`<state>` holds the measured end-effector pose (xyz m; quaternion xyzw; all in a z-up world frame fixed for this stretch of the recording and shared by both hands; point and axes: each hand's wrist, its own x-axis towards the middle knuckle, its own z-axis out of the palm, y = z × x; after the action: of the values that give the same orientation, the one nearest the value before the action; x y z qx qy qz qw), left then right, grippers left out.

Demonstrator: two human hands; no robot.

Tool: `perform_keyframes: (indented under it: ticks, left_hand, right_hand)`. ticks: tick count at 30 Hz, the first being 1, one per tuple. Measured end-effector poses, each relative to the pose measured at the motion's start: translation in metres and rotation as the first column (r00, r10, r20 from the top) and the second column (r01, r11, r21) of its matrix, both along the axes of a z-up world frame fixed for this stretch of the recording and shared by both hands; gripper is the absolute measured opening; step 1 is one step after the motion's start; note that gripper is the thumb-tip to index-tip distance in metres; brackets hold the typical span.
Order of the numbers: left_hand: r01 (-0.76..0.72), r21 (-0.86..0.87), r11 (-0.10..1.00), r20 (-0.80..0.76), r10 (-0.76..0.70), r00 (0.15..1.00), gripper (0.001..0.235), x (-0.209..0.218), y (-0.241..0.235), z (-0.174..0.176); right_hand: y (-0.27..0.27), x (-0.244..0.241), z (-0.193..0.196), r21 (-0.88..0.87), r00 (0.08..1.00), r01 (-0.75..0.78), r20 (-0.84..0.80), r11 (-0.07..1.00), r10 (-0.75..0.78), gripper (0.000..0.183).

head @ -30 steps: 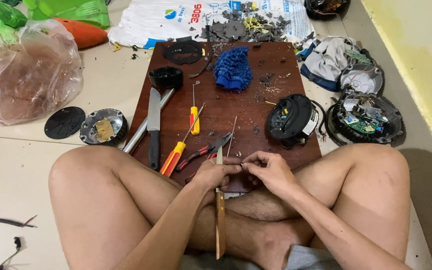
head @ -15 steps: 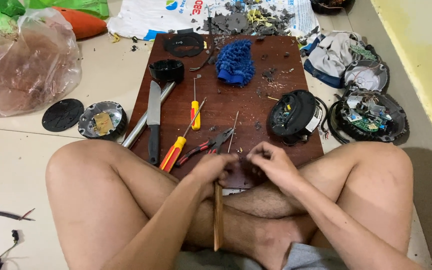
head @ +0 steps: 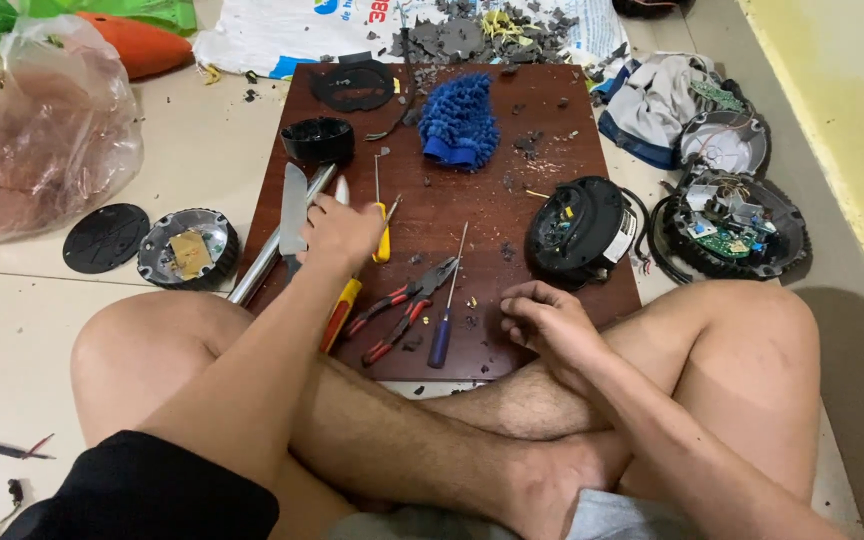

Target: The person sits on the floor and uses a knife to scrape a small component, then uses pliers to cut a wire. They wipe the work surface with a blue cloth and use a screwdriver to work on a disassembled black circular device.

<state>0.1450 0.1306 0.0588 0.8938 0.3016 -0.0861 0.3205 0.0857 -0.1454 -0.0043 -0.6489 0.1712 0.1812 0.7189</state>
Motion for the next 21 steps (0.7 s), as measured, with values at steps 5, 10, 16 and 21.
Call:
perform_keyframes:
  ticks: [5, 10, 16, 21]
  left_hand:
    - [0.276, 0.536, 0.798, 0.112, -0.392, 0.913, 0.052, -0.051, -0.031, -0.041]
    - [0.569, 0.427, 0.702, -0.261, -0.507, 0.821, 0.069, -0.072, -0.044, -0.089]
    - [0.627, 0.379, 0.681, -0.315, -0.542, 0.779, 0.052, -0.051, -0.03, -0.092]
    - [0.56, 0.355, 0.749, -0.254, -0.499, 0.828, 0.069, -0.077, -0.04, -0.043]
  right_hand:
    - [-0.001, 0.0, -0.004, -0.037, 1.0, -0.01, 0.004, 0.999, 0.01, 0.029]
    - [0.004, -0.002, 0.006, -0.028, 1.0, -0.026, 0.002, 0.999, 0.026, 0.032]
    - [-0.001, 0.002, -0.005, -0.042, 0.999, -0.032, -0.002, 0.999, 0.032, 0.034]
    - [-0.008, 0.002, -0.018, 0.037, 1.0, 0.01, -0.009, 0.999, -0.01, 0.034]
